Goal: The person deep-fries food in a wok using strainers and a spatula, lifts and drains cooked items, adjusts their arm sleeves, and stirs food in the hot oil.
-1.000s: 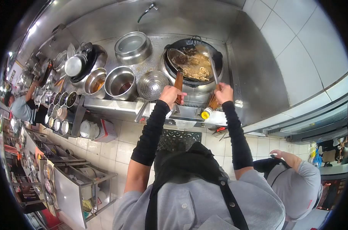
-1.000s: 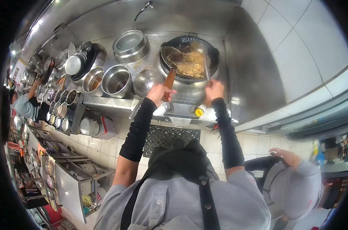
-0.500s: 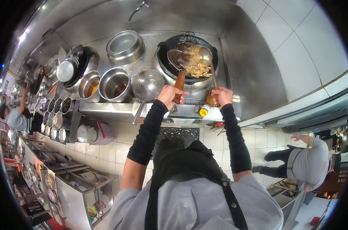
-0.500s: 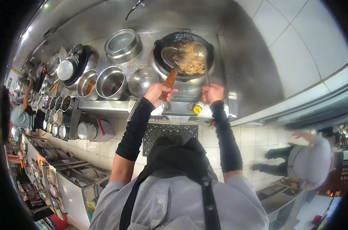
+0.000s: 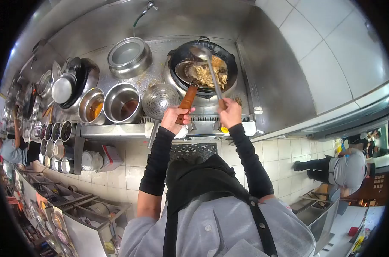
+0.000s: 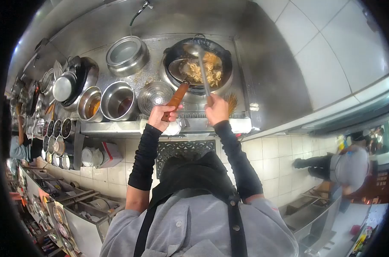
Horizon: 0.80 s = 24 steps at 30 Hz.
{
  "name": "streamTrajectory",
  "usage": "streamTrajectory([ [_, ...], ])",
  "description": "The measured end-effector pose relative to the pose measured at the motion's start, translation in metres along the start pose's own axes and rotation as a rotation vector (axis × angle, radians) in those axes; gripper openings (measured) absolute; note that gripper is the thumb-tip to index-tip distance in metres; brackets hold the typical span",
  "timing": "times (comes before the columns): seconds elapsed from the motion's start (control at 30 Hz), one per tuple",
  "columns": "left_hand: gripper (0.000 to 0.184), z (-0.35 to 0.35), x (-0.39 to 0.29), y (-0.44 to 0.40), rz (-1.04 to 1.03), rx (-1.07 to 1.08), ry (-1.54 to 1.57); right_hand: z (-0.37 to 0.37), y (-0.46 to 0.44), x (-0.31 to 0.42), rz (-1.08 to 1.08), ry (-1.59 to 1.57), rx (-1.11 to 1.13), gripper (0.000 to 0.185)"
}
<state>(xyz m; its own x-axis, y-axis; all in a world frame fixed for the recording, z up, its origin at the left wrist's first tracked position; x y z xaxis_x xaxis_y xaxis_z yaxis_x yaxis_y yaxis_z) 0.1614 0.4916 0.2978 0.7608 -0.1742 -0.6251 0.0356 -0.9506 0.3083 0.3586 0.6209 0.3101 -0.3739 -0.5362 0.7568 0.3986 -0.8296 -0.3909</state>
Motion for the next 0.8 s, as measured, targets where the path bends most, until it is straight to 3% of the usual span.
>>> streamTrajectory([
  [0.03, 0.038, 0.001, -0.002, 0.002, -0.012, -0.006, -0.006, 0.005, 0.001, -0.006, 0.186, 0.109, -0.081, 0.05],
  [0.1, 0.038, 0.003, -0.007, 0.008, -0.024, -0.045, -0.069, 0.017, -0.003, -0.021, -0.158, 0.001, -0.009, 0.046],
  [0.27, 0.038, 0.003, -0.021, 0.008, -0.001, -0.185, -0.39, 0.032, -0.01, -0.021, -0.507, -0.148, -0.059, 0.034],
  [0.37, 0.036, 0.005, -0.027, 0.005, 0.004, -0.207, -0.612, 0.027, -0.011, -0.029, -0.569, -0.184, -0.057, 0.027],
  [0.47, 0.037, 0.011, -0.02, -0.003, 0.003, -0.21, -0.622, 0.012, -0.002, -0.045, -0.743, -0.35, -0.075, 0.024],
  [0.57, 0.035, 0.011, -0.003, -0.012, 0.034, -0.209, -0.523, -0.004, 0.012, -0.049, -0.901, -0.881, -0.307, 0.018],
  [0.7, 0.031, -0.009, 0.023, -0.016, 0.032, -0.148, -0.455, -0.014, 0.021, -0.044, -0.992, -1.323, -0.219, 0.011],
  [0.8, 0.031, -0.016, 0.032, -0.017, 0.029, -0.132, -0.397, -0.016, 0.022, -0.035, -0.968, -1.389, -0.198, 0.012],
])
Point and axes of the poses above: each hand's wrist, its own y-axis away from the middle knuckle, its own z-axis out of the back of the hand, x = y × z, the point moved 4 cm from there along -y, towards the middle knuckle, and after that the axes turned 7 degrees about -y, right-handed, at the moved point
